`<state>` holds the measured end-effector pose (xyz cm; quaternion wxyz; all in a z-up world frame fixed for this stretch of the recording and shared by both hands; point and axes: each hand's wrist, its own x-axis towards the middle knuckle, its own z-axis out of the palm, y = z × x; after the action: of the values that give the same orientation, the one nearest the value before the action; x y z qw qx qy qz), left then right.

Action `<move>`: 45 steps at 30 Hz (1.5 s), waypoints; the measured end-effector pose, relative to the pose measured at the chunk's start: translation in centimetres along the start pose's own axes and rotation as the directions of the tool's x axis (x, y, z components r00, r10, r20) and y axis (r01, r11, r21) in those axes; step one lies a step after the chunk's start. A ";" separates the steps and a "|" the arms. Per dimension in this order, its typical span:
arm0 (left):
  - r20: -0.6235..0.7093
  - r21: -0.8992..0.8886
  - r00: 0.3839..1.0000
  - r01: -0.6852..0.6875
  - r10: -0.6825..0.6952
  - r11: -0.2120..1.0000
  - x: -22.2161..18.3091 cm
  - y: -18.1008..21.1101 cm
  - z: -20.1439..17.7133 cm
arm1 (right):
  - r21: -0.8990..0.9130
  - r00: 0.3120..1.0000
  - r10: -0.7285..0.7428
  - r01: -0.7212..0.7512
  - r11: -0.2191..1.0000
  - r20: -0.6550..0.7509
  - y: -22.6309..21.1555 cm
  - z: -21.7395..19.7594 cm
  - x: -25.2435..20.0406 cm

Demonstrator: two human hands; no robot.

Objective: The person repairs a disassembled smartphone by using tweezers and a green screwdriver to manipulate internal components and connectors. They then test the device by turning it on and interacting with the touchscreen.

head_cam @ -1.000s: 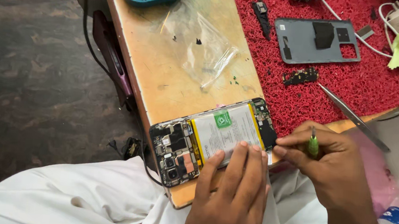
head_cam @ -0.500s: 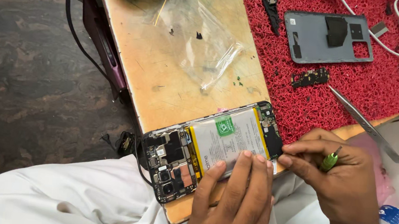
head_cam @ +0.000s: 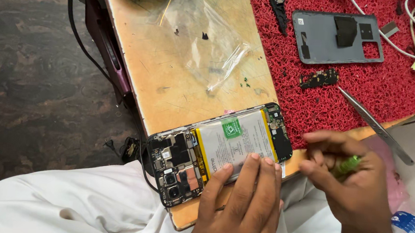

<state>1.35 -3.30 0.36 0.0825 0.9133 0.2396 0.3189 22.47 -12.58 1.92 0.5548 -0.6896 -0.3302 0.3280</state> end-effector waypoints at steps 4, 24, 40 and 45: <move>-0.032 0.037 0.999 -0.013 0.014 0.999 0.2 -0.1 0.1 | 0.317 0.999 -0.028 0.041 0.948 -0.046 -0.2 -2.4 -2.1; -0.031 -0.032 0.999 -0.028 0.027 0.999 0.3 0.3 0.0 | 0.013 0.863 -0.391 0.417 0.909 -0.318 2.0 -0.9 -5.1; -0.034 -0.023 0.999 -0.033 0.032 0.999 0.3 0.3 -0.2 | 0.375 0.922 -0.244 0.349 0.859 -0.300 2.7 0.9 -3.9; -0.036 -0.025 0.999 -0.031 0.030 0.999 0.4 0.3 -0.2 | 0.416 0.924 -0.242 0.353 0.838 -0.295 2.7 1.0 -3.8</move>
<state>1.55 -3.39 0.83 0.0850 0.9099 0.2228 0.3395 19.76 -15.54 -0.55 0.7815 -0.5108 -0.2797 0.2237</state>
